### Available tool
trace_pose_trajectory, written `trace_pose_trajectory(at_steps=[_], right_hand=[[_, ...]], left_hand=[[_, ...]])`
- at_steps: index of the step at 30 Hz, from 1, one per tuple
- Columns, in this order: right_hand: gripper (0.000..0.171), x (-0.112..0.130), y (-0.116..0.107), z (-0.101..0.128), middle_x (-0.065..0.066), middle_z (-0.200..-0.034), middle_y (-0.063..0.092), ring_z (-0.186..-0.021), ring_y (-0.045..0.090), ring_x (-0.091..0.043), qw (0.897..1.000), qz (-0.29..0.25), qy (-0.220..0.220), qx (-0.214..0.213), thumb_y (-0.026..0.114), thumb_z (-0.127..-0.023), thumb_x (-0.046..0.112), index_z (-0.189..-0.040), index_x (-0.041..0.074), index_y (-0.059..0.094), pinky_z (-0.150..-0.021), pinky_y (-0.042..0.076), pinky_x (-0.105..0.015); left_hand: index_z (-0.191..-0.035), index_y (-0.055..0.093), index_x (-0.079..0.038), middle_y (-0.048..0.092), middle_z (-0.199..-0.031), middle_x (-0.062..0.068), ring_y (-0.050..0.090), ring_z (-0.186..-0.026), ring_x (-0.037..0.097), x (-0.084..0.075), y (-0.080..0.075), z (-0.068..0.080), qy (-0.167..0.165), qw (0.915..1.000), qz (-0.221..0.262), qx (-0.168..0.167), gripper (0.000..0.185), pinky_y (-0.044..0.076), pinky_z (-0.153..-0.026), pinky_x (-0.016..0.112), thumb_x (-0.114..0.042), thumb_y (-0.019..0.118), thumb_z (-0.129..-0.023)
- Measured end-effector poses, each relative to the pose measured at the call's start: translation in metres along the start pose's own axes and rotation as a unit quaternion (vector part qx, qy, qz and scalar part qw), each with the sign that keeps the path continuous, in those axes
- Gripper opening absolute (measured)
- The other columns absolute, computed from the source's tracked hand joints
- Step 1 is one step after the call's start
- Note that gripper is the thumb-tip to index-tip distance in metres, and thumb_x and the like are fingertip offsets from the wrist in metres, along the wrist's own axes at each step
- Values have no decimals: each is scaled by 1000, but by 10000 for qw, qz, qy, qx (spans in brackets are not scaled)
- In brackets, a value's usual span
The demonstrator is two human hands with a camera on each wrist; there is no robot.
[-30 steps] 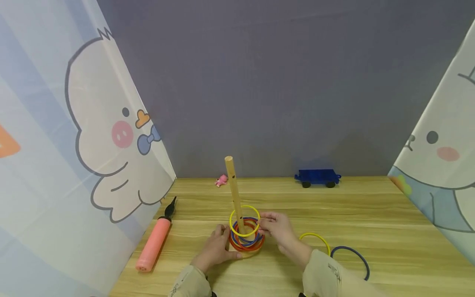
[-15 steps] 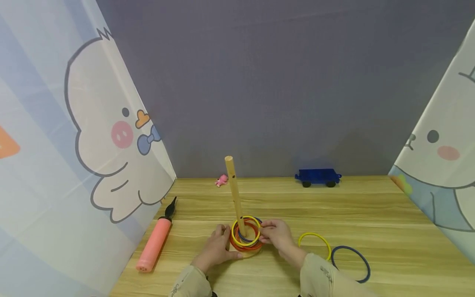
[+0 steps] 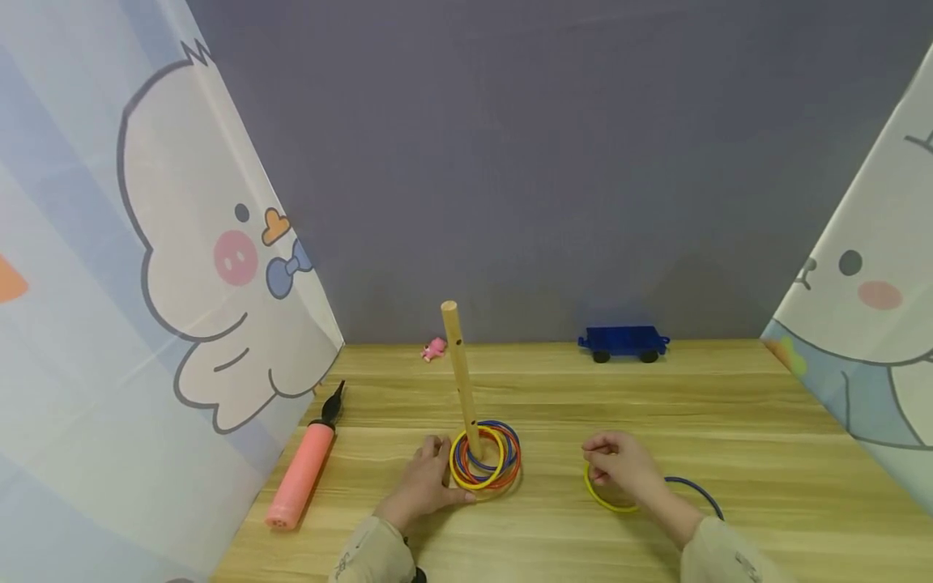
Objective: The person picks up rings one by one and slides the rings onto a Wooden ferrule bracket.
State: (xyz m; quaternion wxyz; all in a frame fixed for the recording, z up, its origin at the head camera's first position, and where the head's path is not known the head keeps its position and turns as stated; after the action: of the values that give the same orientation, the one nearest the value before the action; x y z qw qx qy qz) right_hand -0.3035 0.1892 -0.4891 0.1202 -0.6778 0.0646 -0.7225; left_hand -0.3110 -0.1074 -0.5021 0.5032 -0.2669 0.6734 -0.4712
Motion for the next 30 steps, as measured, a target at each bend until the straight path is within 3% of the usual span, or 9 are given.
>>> trace_pose_trajectory(at_steps=[9, 15, 22, 30], right_hand=[[18, -41, -86, 27, -10, -79, 63, -64, 60, -18, 9947, 972, 239, -221, 62, -89, -2, -102, -15, 63, -56, 54, -29], [18, -51, -126, 38, -6, -78, 64, -63, 60, -19, 9792, 1916, 374, -549, 66, -84, -1, -98, -13, 63, -54, 53, -29], [20, -58, -148, 41, 0, -79, 64, -72, 57, -16, 9411, 3330, 315, -501, 73, -78, 12, -89, -3, 67, -64, 45, -32], [12, -65, -150, 43, 3, -79, 65, -73, 56, -16, 9303, 3625, 530, -181, 73, -79, 14, -85, 5, 70, -67, 46, -39]], left_hand=[[-145, 34, 11, 39, -131, 21, 45, -116, 39, 2, -1, -1, 57, 9999, -84, 34, 111, 41, -94, 54, -58, 79, -71], [-145, 34, 11, 39, -133, 22, 45, -116, 39, 5, 1, -2, 38, 9998, -191, 30, 112, 42, -92, 53, -59, 79, -71], [-145, 34, 11, 39, -132, 22, 45, -115, 40, 4, -1, -2, 4, 9999, -133, -1, 113, 42, -91, 54, -59, 80, -70], [-146, 34, 11, 39, -133, 22, 44, -118, 42, 0, 0, 0, -56, 9999, -69, 61, 113, 42, -91, 57, -59, 81, -69]])
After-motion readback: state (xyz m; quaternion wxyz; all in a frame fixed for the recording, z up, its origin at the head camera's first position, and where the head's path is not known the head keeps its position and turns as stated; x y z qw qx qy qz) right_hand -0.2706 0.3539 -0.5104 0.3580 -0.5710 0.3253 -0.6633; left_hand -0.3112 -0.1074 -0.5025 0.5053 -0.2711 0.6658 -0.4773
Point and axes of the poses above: each hand's wrist, its own z-axis away from the middle knuckle, its own y-axis out of the palm, x = y × z, the point moved 10 cm from there along -z, towards the middle knuckle
